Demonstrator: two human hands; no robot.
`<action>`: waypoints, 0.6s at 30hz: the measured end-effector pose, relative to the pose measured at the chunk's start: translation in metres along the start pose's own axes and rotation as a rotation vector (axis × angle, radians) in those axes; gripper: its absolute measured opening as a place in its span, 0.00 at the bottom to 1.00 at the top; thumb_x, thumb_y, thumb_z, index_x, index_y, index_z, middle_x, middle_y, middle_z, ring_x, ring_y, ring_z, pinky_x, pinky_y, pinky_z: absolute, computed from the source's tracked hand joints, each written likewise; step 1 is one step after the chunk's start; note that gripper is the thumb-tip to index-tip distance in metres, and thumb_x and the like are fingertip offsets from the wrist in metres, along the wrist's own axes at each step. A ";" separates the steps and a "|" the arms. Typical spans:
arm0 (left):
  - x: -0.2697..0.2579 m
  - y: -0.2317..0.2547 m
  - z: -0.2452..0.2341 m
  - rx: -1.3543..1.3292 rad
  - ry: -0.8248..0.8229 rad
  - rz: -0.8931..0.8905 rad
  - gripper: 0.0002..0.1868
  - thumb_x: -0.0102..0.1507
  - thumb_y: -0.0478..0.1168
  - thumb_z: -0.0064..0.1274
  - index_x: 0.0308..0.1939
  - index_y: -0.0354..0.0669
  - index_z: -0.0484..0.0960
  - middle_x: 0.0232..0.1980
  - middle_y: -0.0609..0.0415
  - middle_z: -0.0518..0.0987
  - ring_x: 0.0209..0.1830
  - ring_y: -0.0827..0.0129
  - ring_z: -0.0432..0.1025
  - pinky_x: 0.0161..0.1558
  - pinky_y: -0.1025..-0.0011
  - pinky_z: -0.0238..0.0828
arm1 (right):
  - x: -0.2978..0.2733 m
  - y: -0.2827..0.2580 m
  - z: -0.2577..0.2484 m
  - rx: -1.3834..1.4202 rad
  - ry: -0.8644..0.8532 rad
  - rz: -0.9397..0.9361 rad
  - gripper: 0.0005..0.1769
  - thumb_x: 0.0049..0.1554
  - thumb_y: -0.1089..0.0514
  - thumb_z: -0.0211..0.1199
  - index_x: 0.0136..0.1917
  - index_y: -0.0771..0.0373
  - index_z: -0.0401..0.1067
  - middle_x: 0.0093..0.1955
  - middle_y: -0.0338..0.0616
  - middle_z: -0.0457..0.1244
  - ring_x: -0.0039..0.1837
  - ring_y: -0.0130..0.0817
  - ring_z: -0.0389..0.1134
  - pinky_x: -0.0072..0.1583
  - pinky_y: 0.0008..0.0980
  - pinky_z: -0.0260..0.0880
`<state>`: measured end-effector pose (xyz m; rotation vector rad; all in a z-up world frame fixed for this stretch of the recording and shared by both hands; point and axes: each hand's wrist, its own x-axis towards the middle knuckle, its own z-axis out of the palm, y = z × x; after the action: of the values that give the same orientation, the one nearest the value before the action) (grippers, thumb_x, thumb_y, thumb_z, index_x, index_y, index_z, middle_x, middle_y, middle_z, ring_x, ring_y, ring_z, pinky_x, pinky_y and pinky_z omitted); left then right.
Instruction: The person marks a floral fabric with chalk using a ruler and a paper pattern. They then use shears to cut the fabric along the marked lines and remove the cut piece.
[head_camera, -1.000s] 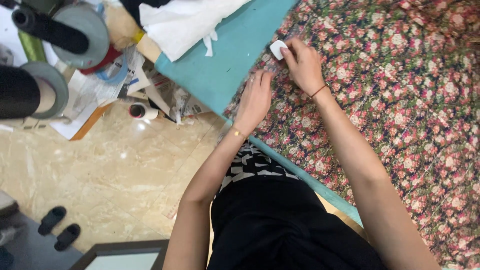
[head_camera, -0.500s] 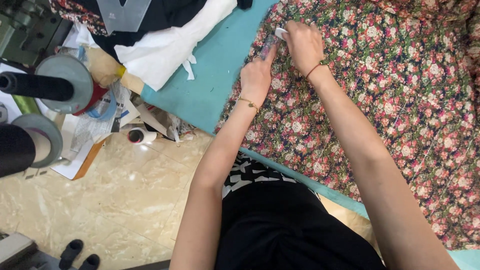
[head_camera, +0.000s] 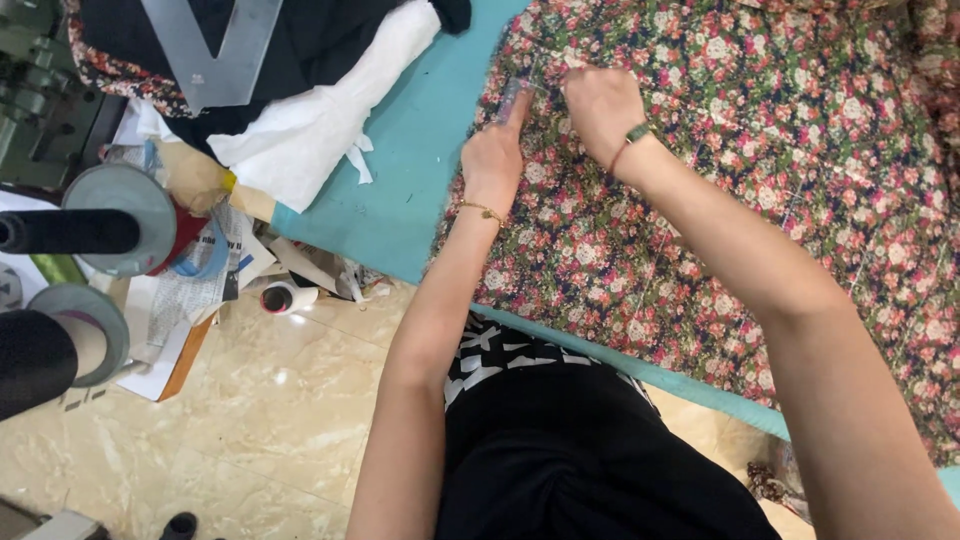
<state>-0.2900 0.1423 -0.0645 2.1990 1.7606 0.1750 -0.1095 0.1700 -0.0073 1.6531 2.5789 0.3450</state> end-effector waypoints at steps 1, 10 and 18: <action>-0.001 -0.001 0.002 -0.001 -0.001 0.008 0.45 0.63 0.29 0.48 0.81 0.65 0.52 0.34 0.47 0.84 0.32 0.58 0.81 0.35 0.60 0.80 | -0.012 -0.001 -0.006 -0.003 -0.001 0.007 0.04 0.57 0.65 0.63 0.47 0.65 0.75 0.41 0.52 0.70 0.42 0.42 0.74 0.43 0.37 0.74; -0.027 -0.019 -0.005 -0.025 0.187 0.146 0.38 0.66 0.27 0.49 0.79 0.55 0.61 0.34 0.45 0.83 0.28 0.56 0.80 0.27 0.61 0.79 | -0.153 -0.081 -0.070 0.911 -0.218 0.078 0.12 0.67 0.53 0.56 0.51 0.63 0.74 0.40 0.45 0.69 0.35 0.29 0.69 0.40 0.30 0.71; -0.070 -0.010 -0.037 -0.178 0.426 0.043 0.31 0.61 0.50 0.65 0.60 0.41 0.71 0.50 0.41 0.76 0.50 0.49 0.71 0.48 0.52 0.61 | -0.237 -0.125 -0.083 1.257 -0.488 0.330 0.14 0.67 0.49 0.59 0.47 0.62 0.73 0.33 0.45 0.64 0.35 0.31 0.61 0.40 0.33 0.62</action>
<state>-0.3263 0.0829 -0.0253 2.1840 1.8155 0.8310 -0.1343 -0.1067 0.0295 1.9761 2.1051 -1.7483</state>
